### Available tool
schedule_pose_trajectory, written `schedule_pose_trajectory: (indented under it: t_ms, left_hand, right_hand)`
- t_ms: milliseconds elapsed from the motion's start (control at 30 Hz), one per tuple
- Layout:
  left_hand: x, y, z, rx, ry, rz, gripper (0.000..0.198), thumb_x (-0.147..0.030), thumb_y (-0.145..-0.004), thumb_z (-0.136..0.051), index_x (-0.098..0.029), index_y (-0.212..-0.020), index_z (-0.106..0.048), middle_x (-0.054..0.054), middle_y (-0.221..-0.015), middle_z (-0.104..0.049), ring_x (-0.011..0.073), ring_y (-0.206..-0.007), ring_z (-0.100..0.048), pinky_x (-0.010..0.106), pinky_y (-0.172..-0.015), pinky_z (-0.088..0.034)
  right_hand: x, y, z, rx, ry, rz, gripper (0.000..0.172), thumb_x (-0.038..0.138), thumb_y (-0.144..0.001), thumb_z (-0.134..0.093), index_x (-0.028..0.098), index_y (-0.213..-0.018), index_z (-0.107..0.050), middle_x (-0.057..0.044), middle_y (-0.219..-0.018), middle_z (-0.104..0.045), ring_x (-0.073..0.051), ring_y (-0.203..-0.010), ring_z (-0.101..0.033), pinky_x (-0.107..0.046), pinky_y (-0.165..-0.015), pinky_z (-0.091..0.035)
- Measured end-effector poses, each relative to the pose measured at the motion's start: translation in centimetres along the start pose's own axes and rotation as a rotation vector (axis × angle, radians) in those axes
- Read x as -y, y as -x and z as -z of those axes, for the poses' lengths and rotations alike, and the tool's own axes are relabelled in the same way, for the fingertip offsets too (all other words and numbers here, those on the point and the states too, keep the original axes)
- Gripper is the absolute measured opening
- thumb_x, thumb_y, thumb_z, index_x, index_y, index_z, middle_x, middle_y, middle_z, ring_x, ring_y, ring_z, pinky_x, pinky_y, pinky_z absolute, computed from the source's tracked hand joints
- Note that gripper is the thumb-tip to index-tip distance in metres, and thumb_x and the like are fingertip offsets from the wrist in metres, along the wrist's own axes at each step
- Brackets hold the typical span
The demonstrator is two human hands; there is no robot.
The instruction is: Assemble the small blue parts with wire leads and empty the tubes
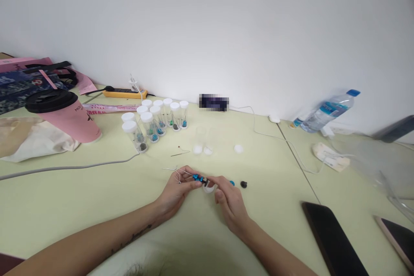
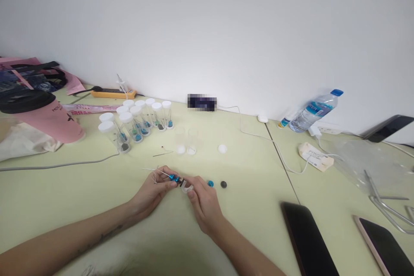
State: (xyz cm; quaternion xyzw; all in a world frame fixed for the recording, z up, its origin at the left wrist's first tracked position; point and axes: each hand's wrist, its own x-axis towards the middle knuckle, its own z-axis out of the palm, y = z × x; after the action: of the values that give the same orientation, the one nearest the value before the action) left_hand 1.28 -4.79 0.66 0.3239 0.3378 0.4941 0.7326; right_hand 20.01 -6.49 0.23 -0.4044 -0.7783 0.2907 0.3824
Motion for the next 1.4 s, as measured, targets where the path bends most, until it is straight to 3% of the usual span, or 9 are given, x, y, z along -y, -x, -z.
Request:
schedule_pose_trajectory:
  t_ms: [1400]
  left_hand:
    - [0.32, -0.15, 0.34, 0.019, 0.002, -0.007, 0.019, -0.011, -0.07, -0.074, -0.016, -0.083, -0.061, 0.005, -0.088, -0.073, 0.0156, -0.086, -0.066, 0.029, -0.085, -0.047]
  right_hand:
    - [0.03, -0.01, 0.01, 0.017, -0.037, -0.013, 0.035, 0.033, -0.098, -0.028, 0.026, -0.125, -0.05, -0.005, -0.1, -0.059, -0.017, -0.087, -0.058, -0.031, -0.08, -0.046]
